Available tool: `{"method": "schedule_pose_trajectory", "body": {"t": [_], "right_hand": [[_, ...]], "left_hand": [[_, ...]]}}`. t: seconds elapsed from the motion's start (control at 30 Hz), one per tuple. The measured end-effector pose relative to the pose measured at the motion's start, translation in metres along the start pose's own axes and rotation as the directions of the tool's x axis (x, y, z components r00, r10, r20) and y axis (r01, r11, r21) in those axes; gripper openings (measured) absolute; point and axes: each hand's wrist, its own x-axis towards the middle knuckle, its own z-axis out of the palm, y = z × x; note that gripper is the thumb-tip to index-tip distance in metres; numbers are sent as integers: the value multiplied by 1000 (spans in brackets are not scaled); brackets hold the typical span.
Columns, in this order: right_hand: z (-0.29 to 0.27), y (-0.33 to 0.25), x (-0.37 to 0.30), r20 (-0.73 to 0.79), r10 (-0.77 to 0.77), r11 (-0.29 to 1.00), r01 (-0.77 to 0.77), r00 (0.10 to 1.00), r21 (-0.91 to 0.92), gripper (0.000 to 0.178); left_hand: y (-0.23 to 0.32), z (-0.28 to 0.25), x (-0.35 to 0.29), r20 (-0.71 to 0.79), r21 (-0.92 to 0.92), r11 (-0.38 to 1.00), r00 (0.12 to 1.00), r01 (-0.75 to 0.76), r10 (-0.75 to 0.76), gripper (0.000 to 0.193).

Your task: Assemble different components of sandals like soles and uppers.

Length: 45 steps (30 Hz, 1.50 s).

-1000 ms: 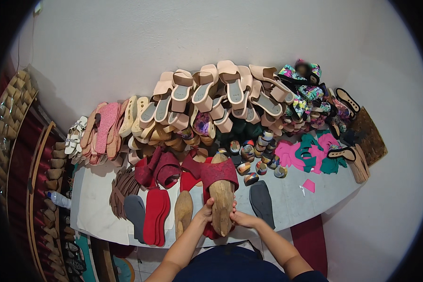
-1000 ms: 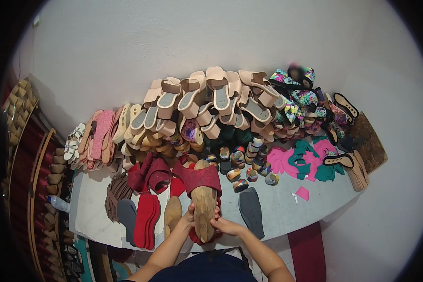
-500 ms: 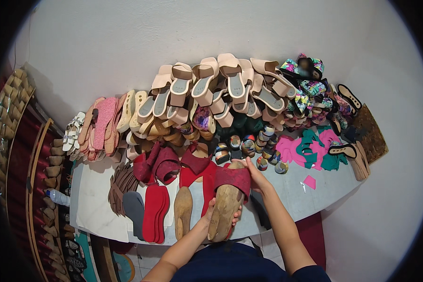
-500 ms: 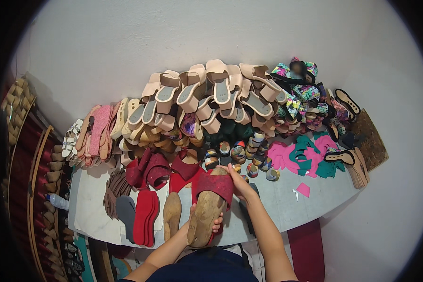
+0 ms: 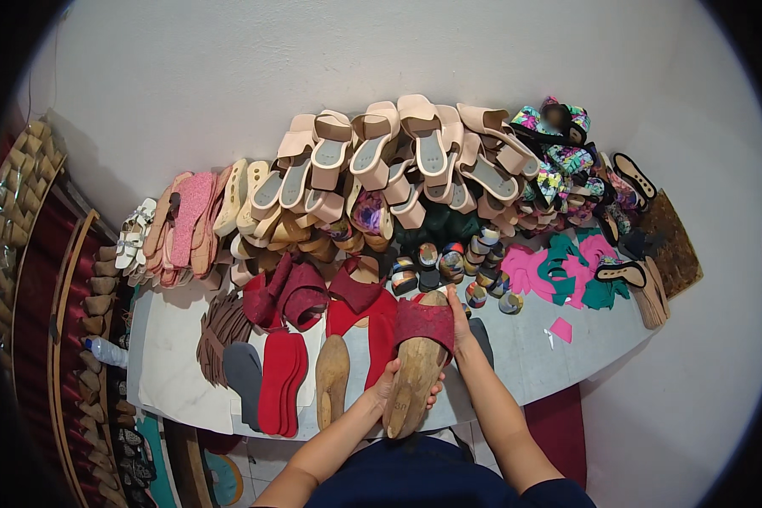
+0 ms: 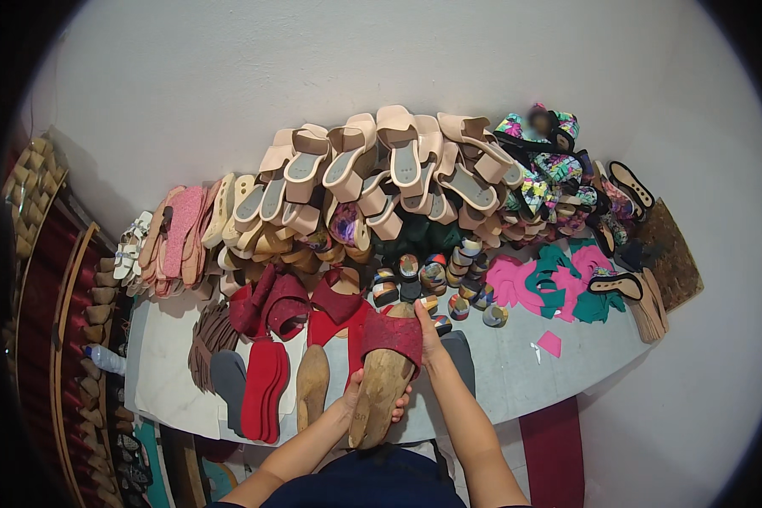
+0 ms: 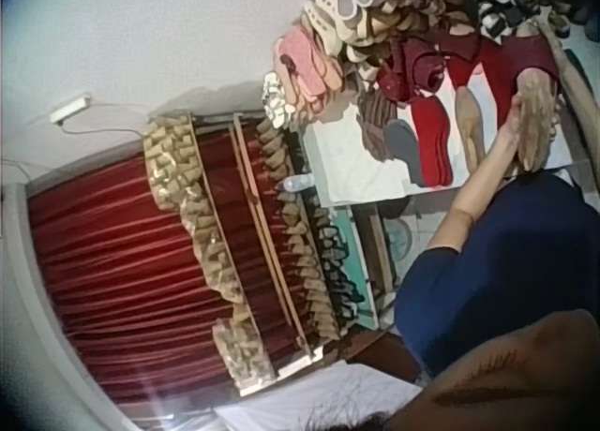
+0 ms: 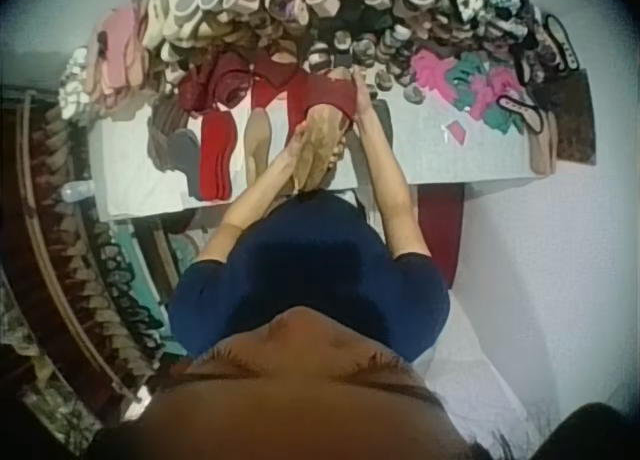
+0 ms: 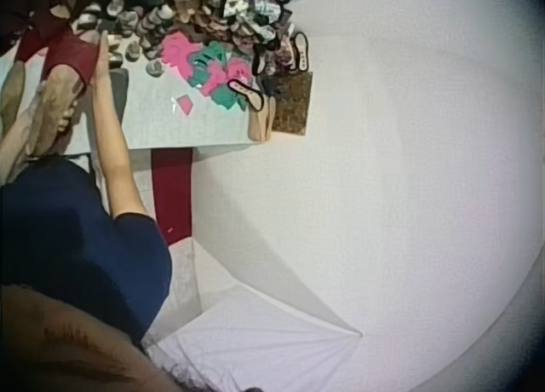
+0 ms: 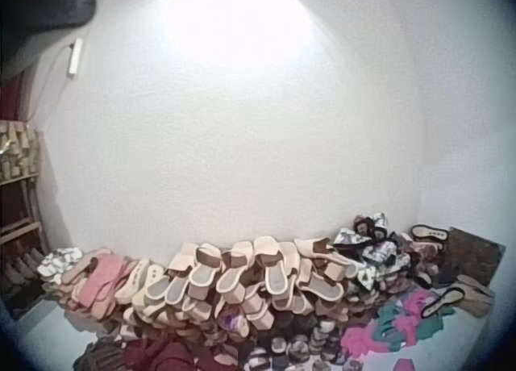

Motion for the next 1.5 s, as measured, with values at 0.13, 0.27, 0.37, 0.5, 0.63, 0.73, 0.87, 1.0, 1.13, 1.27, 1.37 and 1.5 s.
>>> {"method": "schedule_pose_trajectory", "body": {"t": [0.13,0.27,0.37,0.5,0.63,0.73,0.87,1.0,1.13,1.27,1.37,1.5], "right_hand": [[-7,-2,3,-32,49,996,-51,998,-66,45],[8,-20,-3,-79,105,948,-124,991,-292,40],[19,-31,-8,34,65,830,-35,997,-557,35],[19,-35,-9,56,87,724,-25,995,-689,39],[13,-40,-7,79,118,607,-9,990,-794,42],[19,-41,-8,63,150,610,-42,987,-791,42],[25,-37,-7,42,109,596,-32,993,-802,43],[18,-26,-3,-30,-82,514,17,996,-858,41],[10,-13,-12,-83,-315,408,56,946,-911,37],[19,3,-21,-4,-434,288,135,901,-948,38],[20,6,-22,-25,-508,307,154,861,-939,39],[10,22,-15,-108,-629,454,251,770,-855,41]], "left_hand": [[1,6,1,8,-12,1000,1000,2,-2,96],[0,-6,0,-11,-7,1000,1000,12,-12,99],[-2,-9,-2,-87,23,1000,996,7,-5,99],[-3,-9,-2,-36,-11,999,999,36,-36,99],[-2,-3,-3,5,-39,997,997,72,-71,97],[-6,-2,-4,-21,-29,999,999,45,-45,95],[-6,2,-3,-45,-22,1000,999,-7,6,93],[-3,6,0,-90,-34,999,996,-12,9,90],[2,7,-3,-98,-99,993,994,-64,54,85],[6,5,-7,-70,-140,986,994,-88,79,86],[5,6,-5,-65,-188,979,995,-80,69,87],[2,6,-2,-12,-223,972,997,-77,77,88]]}}
